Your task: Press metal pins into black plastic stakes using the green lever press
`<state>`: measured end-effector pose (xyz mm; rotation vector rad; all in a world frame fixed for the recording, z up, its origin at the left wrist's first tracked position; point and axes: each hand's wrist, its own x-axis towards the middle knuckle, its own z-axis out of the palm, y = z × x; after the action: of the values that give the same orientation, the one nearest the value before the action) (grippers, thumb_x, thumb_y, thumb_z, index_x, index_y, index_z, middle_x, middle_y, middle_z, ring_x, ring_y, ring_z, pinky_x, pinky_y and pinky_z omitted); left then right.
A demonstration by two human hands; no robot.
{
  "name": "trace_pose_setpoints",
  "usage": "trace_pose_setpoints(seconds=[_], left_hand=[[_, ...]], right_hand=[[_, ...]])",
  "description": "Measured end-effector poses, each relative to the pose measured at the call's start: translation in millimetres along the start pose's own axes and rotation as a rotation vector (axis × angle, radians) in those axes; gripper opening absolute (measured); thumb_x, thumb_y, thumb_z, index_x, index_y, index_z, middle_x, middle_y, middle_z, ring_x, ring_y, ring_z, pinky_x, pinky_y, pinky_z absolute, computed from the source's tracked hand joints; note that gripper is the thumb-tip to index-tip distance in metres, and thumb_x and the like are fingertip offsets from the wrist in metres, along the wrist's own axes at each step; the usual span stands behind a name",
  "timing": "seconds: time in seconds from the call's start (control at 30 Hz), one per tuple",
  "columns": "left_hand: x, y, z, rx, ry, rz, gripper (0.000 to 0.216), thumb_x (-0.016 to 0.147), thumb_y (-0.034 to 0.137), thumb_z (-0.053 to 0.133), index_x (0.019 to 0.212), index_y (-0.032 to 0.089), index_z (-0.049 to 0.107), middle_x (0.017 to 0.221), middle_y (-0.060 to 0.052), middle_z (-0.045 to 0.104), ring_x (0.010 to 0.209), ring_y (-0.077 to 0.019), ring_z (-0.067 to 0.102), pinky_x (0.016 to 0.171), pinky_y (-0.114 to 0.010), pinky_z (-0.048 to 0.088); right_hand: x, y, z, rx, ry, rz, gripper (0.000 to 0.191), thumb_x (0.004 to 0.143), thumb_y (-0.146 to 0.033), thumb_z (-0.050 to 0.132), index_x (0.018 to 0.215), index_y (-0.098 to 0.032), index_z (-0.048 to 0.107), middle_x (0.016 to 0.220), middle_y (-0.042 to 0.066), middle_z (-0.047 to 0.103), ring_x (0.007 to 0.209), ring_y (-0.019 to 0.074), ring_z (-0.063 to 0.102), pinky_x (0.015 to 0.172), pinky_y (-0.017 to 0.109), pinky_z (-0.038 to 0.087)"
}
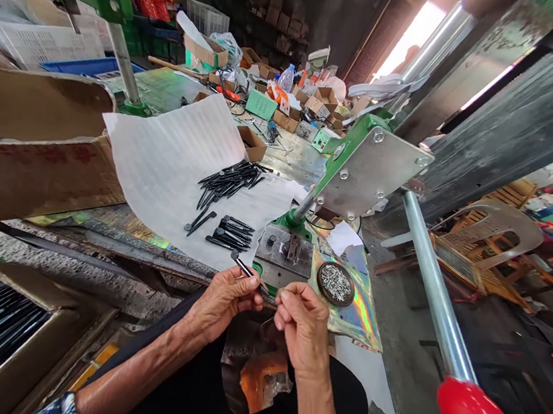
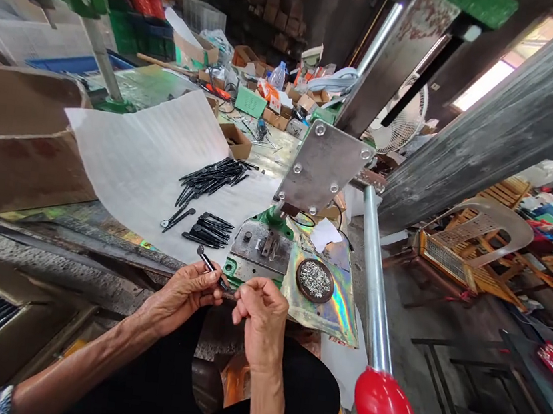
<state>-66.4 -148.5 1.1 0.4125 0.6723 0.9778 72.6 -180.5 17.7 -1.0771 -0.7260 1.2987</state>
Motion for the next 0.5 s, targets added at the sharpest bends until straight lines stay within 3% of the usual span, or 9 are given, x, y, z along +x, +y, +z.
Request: trace_pose_setpoints(seconds=[0.17, 0.5], left_hand=[[-5.2, 0.6, -0.8, -0.013, -0.006, -0.002, 0.038, 0.059, 0.031, 0.086, 0.074, 0.012, 0.057, 0.059, -0.001, 0.062, 0.053, -0.0117, 0.059, 0.055, -0.022, 0.052], [-9.3, -1.3, 0.5, -0.06, -0.046, 0.003, 0.036, 0.062, 0.031, 0.084, 0.071, 0.011, 0.057, 0.06, -0.003, 0.063, 0.054, -0.0113, 0.058, 0.054, -0.02, 0.051]], right_hand=[[-13.8, 7.3, 20.0, 0.112, 0.028, -0.035, 0.016, 0.07, -0.028, 0.074, 0.069, -0.018, 0.061, 0.063, 0.0, 0.062, 0.045, 0.0058, 0.039, 0.042, 0.02, 0.039], [-22.3, 15.2, 29.7, 0.084, 0.109, -0.06, 0.019, 0.072, -0.032, 0.073, 0.068, -0.018, 0.061, 0.054, -0.005, 0.05, 0.043, 0.0051, 0.039, 0.04, 0.018, 0.034]])
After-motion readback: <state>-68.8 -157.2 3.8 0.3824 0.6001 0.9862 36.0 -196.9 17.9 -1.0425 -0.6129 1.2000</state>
